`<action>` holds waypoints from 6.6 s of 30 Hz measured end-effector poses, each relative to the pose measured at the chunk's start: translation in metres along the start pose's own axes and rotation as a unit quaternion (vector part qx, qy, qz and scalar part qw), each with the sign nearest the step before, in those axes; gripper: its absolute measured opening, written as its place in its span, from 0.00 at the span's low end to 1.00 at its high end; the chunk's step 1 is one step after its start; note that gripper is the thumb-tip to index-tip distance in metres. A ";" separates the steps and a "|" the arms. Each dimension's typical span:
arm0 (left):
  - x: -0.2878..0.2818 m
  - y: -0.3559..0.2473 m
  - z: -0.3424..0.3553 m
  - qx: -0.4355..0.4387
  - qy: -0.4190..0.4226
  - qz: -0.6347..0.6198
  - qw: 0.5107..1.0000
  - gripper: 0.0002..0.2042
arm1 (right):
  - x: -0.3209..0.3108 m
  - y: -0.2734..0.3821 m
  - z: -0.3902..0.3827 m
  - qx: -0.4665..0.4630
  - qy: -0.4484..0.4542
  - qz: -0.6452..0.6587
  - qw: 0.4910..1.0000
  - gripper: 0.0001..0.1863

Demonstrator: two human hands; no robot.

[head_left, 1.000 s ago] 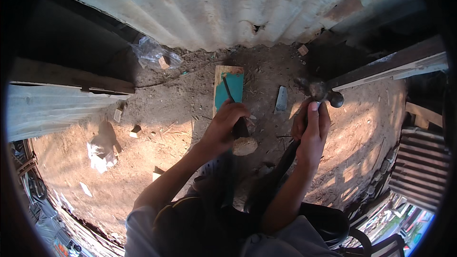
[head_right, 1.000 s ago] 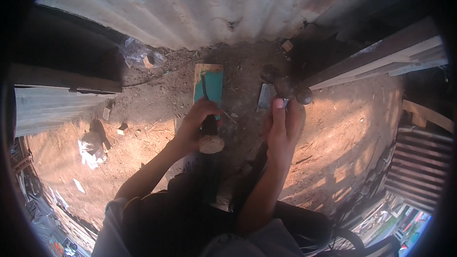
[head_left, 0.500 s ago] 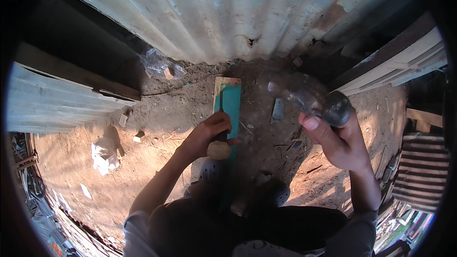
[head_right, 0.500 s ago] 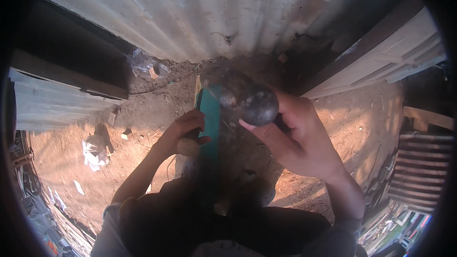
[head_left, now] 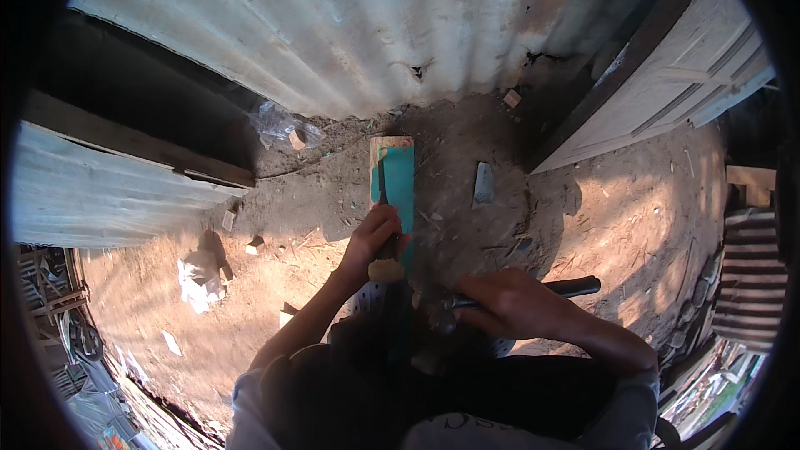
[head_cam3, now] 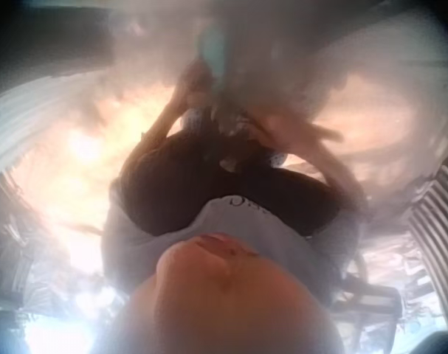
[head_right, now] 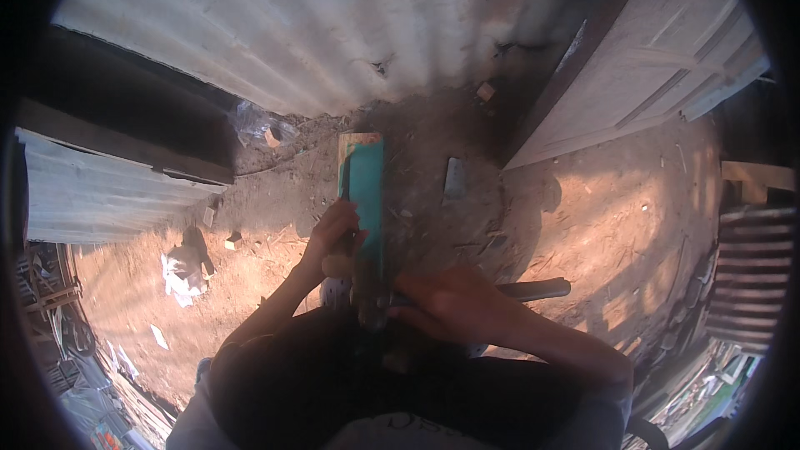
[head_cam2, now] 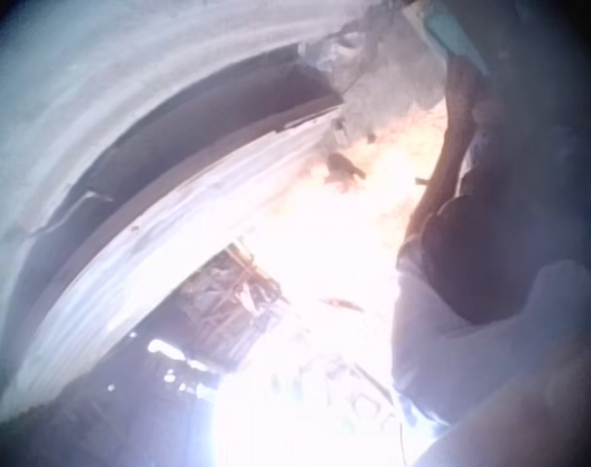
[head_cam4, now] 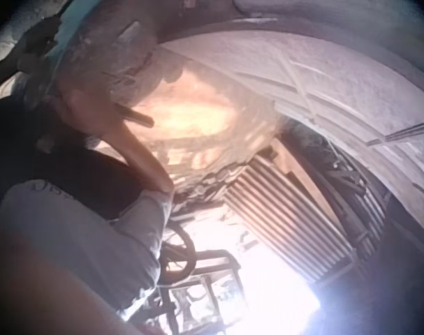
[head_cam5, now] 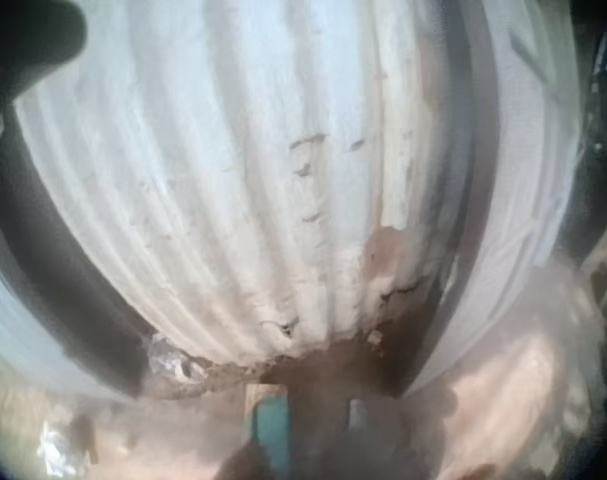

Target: The person uses a hammer and a chisel to carve a small cylindrical wooden piece placed on a green board. They repeatedly strike the chisel to shape the wood, occasionally adjusting the piece's position.

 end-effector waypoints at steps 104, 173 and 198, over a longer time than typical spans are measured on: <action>-0.006 0.012 -0.007 -0.001 0.103 0.110 0.989 0.12 | 0.090 -0.021 0.015 -0.063 0.062 -0.042 0.995 0.12; 0.024 0.036 -0.044 0.010 0.169 0.015 0.986 0.11 | 0.095 -0.026 -0.042 -0.252 0.007 -0.082 0.964 0.12; 0.026 0.031 -0.028 0.018 0.170 0.001 0.985 0.12 | 0.088 -0.043 -0.024 -0.230 -0.034 -0.029 0.972 0.10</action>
Point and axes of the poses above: each hand's wrist, its own z-axis towards the middle knuckle, its own x-axis out of the palm, y = z × x, the point moved 7 cm from there along z, towards the middle knuckle, and after that the axes turned 14 degrees about -y, right-handed, at the moved point
